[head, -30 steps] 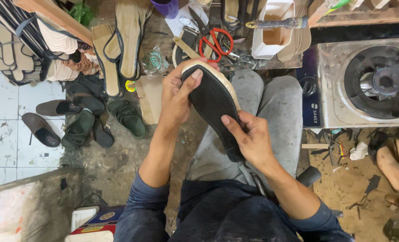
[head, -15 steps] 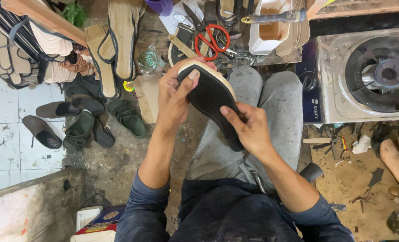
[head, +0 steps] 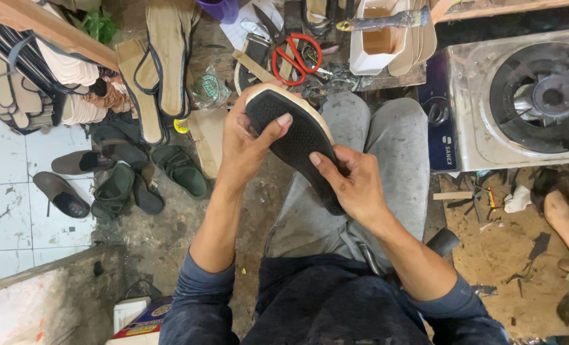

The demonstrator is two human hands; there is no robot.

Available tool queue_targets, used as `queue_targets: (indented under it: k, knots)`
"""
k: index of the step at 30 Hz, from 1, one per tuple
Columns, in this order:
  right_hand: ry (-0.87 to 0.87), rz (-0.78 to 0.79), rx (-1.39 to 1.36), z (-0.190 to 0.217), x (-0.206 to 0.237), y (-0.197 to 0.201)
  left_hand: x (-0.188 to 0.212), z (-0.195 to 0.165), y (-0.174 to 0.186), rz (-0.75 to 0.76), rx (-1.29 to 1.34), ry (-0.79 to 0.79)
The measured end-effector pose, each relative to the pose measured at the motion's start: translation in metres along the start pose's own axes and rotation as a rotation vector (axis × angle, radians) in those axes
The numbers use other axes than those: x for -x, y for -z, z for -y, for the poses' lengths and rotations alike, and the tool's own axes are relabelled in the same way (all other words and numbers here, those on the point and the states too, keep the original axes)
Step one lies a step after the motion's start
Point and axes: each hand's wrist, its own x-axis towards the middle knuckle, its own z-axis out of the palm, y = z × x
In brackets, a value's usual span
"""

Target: The person heats a black rubber sole on a gas stove, then presses it onto a beige shoe upper. They use a curved metal tool to press and smooth the edges of the sole to the upper, repeating the process for a second shoe.

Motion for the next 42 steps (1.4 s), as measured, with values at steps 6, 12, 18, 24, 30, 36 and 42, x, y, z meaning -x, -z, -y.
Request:
queue_targets:
  k: [6, 12, 18, 24, 30, 36, 42]
  knots:
    - [-0.002, -0.020, 0.153, -0.014, -0.015, 0.003, -0.006, 0.008, 0.004, -0.016, -0.056, -0.018]
    - [-0.012, 0.066, 0.012, -0.021, -0.049, 0.015, -0.045, 0.032, 0.010, -0.049, 0.073, 0.032]
    - [-0.046, 0.139, -0.218, -0.029, -0.063, 0.022, -0.060, 0.043, 0.011, -0.053, 0.015, 0.032]
    - [-0.020, 0.097, -0.154, -0.026, -0.050, 0.020, -0.051, 0.038, 0.001, -0.056, 0.067, 0.015]
    - [0.062, 0.021, -0.010, -0.023, -0.020, 0.013, -0.008, 0.010, -0.012, 0.012, -0.131, -0.096]
    - [-0.051, 0.140, -0.011, -0.015, 0.000, 0.031, 0.021, -0.007, -0.029, -0.051, -0.192, -0.090]
    - [-0.069, 0.370, -0.278, -0.004, 0.038, 0.119, 0.020, 0.012, -0.072, -0.276, 0.189, -0.142]
